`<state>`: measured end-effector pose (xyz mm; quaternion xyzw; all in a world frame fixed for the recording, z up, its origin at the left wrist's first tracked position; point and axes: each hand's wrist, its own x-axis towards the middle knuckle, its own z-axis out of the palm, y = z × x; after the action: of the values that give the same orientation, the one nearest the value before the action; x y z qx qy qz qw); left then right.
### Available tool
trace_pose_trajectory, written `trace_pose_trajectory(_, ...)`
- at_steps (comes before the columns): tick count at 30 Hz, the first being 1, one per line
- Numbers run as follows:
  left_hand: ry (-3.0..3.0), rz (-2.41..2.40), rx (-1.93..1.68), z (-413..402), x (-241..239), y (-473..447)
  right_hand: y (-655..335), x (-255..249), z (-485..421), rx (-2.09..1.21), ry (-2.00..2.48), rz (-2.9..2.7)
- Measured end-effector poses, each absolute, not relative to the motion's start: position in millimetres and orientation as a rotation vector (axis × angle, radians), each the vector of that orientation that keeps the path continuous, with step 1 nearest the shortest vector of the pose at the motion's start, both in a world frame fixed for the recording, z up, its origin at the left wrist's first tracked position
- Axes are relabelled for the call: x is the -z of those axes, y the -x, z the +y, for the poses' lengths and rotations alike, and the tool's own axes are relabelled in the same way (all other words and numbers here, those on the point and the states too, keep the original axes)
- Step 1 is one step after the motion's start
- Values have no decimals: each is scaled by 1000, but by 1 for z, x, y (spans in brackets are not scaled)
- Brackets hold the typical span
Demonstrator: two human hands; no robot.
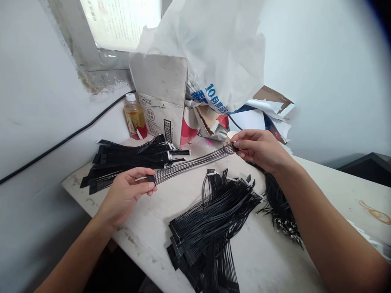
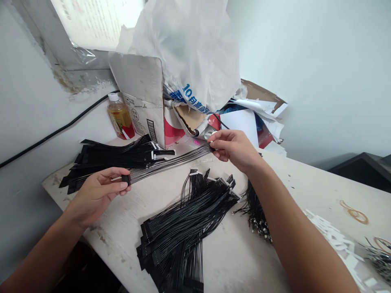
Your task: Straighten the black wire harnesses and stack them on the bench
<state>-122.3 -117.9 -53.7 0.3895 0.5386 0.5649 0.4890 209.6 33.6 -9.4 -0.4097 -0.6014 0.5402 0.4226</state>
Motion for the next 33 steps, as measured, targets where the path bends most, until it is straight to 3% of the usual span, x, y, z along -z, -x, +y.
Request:
trace_pose_trajectory(13,-910,1279,-1423,-118,56,117,-214,14,43,-1392,990,-1488)
trace_pose_trajectory(33,-905,1220,-1219,-132,50,99,-229,-2,36,-1323,1146,-1546)
